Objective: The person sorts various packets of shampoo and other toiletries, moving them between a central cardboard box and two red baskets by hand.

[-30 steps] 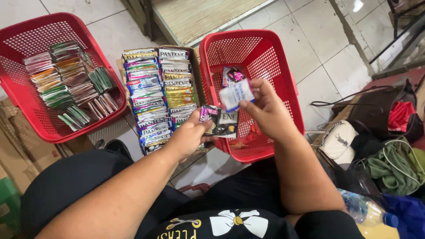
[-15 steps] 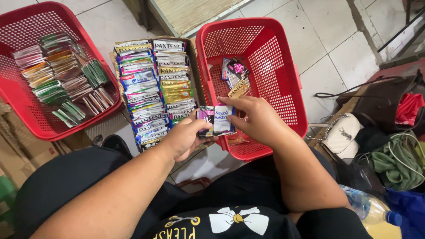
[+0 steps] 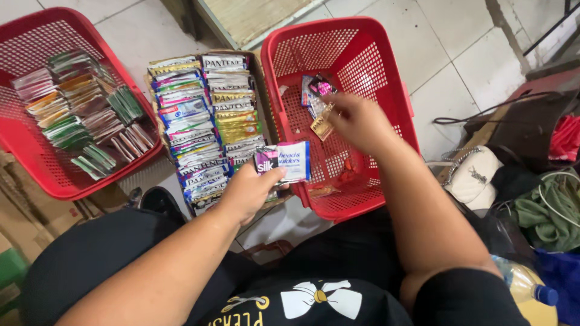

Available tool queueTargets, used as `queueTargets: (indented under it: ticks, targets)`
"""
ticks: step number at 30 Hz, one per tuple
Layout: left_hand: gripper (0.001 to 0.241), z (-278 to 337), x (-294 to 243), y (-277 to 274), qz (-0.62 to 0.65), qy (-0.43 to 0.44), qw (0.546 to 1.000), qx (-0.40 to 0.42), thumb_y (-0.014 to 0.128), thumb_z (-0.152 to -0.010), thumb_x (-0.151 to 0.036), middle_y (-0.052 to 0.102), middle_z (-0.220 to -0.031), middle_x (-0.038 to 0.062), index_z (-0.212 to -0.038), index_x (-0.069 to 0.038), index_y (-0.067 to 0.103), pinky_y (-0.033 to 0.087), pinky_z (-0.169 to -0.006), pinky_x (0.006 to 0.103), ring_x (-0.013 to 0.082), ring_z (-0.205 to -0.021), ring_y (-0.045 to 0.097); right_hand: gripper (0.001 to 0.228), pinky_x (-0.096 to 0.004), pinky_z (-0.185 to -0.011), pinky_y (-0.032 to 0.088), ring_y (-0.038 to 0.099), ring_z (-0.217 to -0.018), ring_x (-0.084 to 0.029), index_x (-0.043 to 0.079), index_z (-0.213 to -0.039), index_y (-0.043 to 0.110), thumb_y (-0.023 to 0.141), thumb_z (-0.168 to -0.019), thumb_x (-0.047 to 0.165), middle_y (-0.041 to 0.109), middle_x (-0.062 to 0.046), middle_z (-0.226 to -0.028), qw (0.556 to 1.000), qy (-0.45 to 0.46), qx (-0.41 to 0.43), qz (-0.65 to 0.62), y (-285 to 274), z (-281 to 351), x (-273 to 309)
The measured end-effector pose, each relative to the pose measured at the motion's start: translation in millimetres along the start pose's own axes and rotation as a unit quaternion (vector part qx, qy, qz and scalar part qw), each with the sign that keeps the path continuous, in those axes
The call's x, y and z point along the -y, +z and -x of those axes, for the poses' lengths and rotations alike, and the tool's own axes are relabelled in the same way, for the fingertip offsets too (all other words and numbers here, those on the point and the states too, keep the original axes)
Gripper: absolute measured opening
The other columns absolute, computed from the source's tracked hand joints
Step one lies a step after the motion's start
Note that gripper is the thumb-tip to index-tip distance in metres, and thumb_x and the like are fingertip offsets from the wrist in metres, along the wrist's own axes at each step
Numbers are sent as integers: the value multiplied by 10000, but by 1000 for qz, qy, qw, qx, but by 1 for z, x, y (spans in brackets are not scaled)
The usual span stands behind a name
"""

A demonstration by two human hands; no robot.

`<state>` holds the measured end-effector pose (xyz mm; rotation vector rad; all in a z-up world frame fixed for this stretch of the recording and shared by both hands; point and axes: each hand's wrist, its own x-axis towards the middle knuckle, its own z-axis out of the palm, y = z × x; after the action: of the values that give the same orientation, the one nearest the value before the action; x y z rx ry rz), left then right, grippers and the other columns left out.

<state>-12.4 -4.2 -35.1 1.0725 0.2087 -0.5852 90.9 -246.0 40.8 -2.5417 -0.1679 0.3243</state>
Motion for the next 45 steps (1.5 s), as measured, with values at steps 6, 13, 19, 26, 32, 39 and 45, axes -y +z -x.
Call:
queueTargets:
  ticks: [6,13,19,26,32,39,45]
  targets:
    - [231,0,-6,-3,-7,-39,999,-6,631,-945,-78,739,-1034,68,-1152,13,680,585,-773,325,145,-847,671,709,-458,-1015,490,595,-1223,-361,137,-1469,499,801,-839,260,581,-200,-1356,960,124,95,232,65,-56,-100]
    - [221,-1,-15,-6,36,-96,995,-3,638,-954,-79,723,-1034,81,-1152,12,674,601,-788,336,158,-860,669,1024,-453,-1102,451,549,-1318,-361,182,-1642,229,816,-807,263,512,-190,-1458,951,203,103,210,120,-60,-133]
    - [296,-6,-22,-4,98,-95,991,-6,627,-934,-76,704,-1164,81,-1227,-28,622,613,-844,365,192,-1023,691,1024,-485,-1165,343,397,-1425,-398,157,-1576,298,887,-747,267,410,-206,-1528,959,177,70,210,130,-59,-142]
    - [335,-2,-19,-4,148,-66,986,31,630,-936,-82,697,-1221,116,-1263,-12,616,606,-921,400,243,-1105,690,1077,-488,-1208,326,369,-1476,-378,206,-1603,284,904,-724,262,388,-172,-1583,950,200,105,216,131,-53,-140]
    - [384,8,-25,-9,232,-74,970,13,620,-957,-197,691,-1246,153,-1288,-4,603,603,-908,443,292,-1134,685,442,-485,-1067,505,662,-1223,-363,144,-1228,722,826,-847,341,710,-174,-1245,945,155,133,255,103,-49,-103]
    - [534,17,-41,-9,269,-73,960,0,549,-972,-455,672,-1294,139,-1361,-88,548,599,-911,493,299,-1176,668,161,-297,-749,548,661,-858,-140,49,-1124,615,690,-986,83,725,-76,-978,952,51,-42,-300,-3,-21,-13]
    - [587,15,-30,-12,252,-68,965,30,484,-977,-516,648,-1329,140,-1367,-81,548,605,-933,455,259,-1190,658,243,-281,-652,581,686,-768,-100,35,-1088,628,750,-888,100,725,-47,-866,950,20,136,-279,8,36,61]
